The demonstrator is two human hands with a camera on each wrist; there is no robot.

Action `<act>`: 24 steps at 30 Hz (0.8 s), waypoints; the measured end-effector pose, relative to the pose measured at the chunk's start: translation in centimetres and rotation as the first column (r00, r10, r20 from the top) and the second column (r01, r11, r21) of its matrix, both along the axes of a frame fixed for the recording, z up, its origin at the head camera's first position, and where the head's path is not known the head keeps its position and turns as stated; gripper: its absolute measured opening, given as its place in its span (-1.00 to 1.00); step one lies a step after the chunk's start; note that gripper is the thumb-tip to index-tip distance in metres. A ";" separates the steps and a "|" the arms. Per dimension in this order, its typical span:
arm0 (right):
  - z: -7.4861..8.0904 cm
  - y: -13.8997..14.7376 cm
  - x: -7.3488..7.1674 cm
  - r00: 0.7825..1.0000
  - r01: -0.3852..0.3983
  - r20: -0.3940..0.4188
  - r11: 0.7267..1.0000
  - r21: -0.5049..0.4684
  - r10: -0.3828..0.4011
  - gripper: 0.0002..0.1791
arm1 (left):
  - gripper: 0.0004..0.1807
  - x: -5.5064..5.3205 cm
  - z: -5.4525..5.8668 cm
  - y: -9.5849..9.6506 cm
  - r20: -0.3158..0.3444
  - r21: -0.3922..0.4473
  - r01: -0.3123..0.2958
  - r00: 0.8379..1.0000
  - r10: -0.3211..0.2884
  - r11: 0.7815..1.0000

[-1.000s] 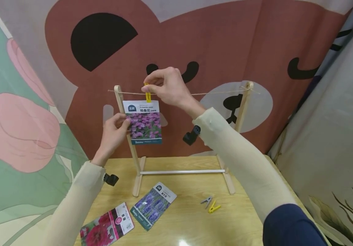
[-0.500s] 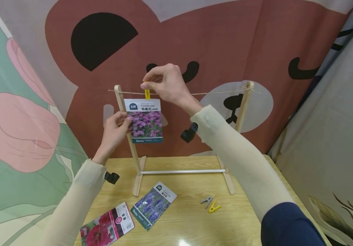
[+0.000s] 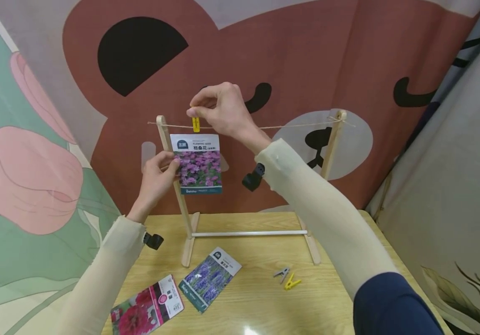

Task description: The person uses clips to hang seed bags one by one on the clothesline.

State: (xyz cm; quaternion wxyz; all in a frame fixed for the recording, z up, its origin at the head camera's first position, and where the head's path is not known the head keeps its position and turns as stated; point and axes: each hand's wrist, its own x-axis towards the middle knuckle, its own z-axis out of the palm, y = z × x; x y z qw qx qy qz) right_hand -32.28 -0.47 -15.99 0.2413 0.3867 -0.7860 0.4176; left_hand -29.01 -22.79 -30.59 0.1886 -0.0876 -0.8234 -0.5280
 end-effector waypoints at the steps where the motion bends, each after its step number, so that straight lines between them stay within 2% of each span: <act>1: 0.0 0.0 0.0 1.000 0.002 -0.002 1.000 0.000 -0.002 -0.84 | -0.61 0.0 0.0 0.0 -0.001 -0.001 0.000 1.000 0.000 1.000; 24: -0.5 0.1 -1.0 0.998 0.038 0.057 0.999 0.007 -0.038 -0.77 | -0.62 -0.4 -0.2 0.6 -0.002 -0.010 0.014 1.000 -0.014 1.000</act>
